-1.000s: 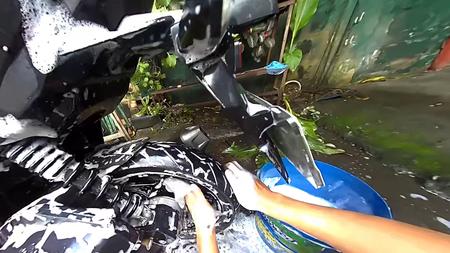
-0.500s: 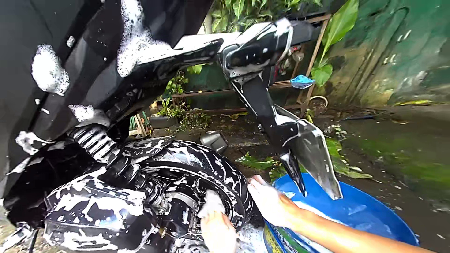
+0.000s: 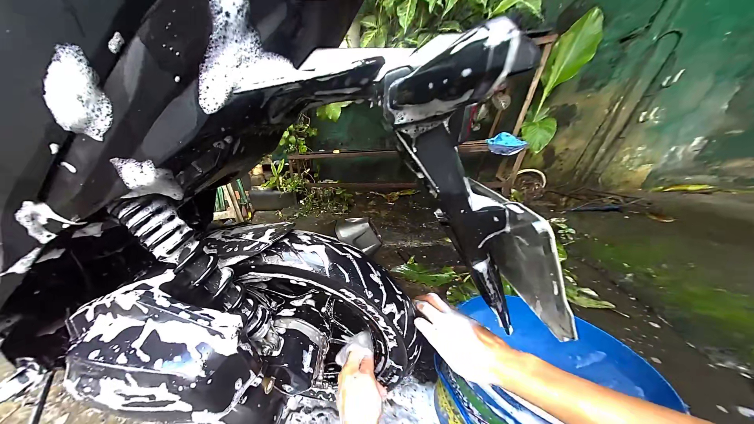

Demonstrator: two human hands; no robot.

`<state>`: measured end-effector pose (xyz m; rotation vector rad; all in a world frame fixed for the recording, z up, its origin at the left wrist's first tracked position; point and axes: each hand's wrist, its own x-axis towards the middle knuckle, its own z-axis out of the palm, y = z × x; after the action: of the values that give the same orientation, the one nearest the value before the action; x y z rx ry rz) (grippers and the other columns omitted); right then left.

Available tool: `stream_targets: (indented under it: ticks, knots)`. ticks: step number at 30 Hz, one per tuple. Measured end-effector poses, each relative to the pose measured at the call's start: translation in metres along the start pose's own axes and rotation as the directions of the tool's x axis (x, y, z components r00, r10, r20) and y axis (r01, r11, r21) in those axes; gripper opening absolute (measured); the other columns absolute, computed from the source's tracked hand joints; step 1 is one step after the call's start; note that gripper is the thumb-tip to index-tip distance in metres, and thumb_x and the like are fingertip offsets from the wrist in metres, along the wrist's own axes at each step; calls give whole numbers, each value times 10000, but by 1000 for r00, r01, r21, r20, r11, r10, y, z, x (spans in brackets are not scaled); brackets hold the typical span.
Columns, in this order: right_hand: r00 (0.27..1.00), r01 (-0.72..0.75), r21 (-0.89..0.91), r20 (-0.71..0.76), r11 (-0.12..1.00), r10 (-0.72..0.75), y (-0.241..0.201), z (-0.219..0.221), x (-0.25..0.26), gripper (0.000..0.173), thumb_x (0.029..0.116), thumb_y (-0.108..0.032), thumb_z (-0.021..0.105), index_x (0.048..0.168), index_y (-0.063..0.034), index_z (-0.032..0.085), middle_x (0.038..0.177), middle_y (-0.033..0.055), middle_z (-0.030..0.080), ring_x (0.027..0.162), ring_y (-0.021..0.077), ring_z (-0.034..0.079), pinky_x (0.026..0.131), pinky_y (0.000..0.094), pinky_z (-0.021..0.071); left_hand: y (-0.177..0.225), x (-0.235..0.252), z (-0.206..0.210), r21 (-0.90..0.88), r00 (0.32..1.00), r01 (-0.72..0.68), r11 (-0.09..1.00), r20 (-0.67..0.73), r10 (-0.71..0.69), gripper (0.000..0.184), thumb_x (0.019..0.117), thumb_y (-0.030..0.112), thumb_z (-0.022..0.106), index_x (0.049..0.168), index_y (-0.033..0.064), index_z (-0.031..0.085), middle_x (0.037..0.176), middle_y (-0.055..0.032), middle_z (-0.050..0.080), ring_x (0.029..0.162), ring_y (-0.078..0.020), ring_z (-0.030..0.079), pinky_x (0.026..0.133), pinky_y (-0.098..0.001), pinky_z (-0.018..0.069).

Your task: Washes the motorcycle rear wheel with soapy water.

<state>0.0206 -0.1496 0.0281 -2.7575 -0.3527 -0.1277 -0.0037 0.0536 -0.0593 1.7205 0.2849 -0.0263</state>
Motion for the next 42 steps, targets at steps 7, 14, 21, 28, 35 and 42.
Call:
stream_targets:
  ticks: [7,14,21,28,35,42]
  knots:
    - [972,18,169,-235,985,22,-36,-14,13,420,1085,-290,368,1403,-109,574,1422,127,554,1251,291,595,1017,551,506,-5,0,6,297,945,-196,935,-197,260,416,1056,385,522,1201,52,725,1307,-218,638,1277,-387,565,1073,-591,448]
    - [933,91,182,-360,979,-19,-39,-8,24,532,1045,-371,287,1410,-100,564,1450,123,523,1317,260,541,1058,513,479,-75,-32,73,319,884,-144,937,-383,267,442,1057,303,474,1008,-41,747,1011,-218,740,1224,-518,547,1148,-692,228]
    - [936,46,310,-346,950,67,-45,12,31,608,1075,-419,209,1557,-96,393,1556,144,456,1427,246,465,1162,498,398,-25,10,51,132,973,-186,974,-114,202,547,1107,363,357,1356,-66,590,1398,-281,580,1388,-394,491,1218,-522,320]
    - [903,108,447,-417,888,100,-29,35,28,611,1076,-400,234,1556,-44,365,1552,148,460,1417,131,462,1174,339,394,-25,-35,53,59,942,-231,971,-237,238,433,1069,285,490,951,-64,716,950,-209,713,1018,-338,685,995,-501,515]
    - [944,28,488,-299,872,137,-12,49,4,689,1095,-447,174,1594,22,243,1616,210,353,1488,156,378,1230,324,316,35,15,58,-386,898,-436,813,-243,366,725,1061,453,274,1508,-112,362,1582,-294,357,1510,-318,313,1274,-438,204]
    - [955,-233,568,-21,789,297,7,33,-1,682,1084,-527,148,1520,-101,453,1412,150,597,1192,225,651,941,439,562,-3,26,28,328,958,-239,914,-72,276,555,1082,445,401,1067,13,749,1157,-159,722,1219,-284,634,1150,-458,415]
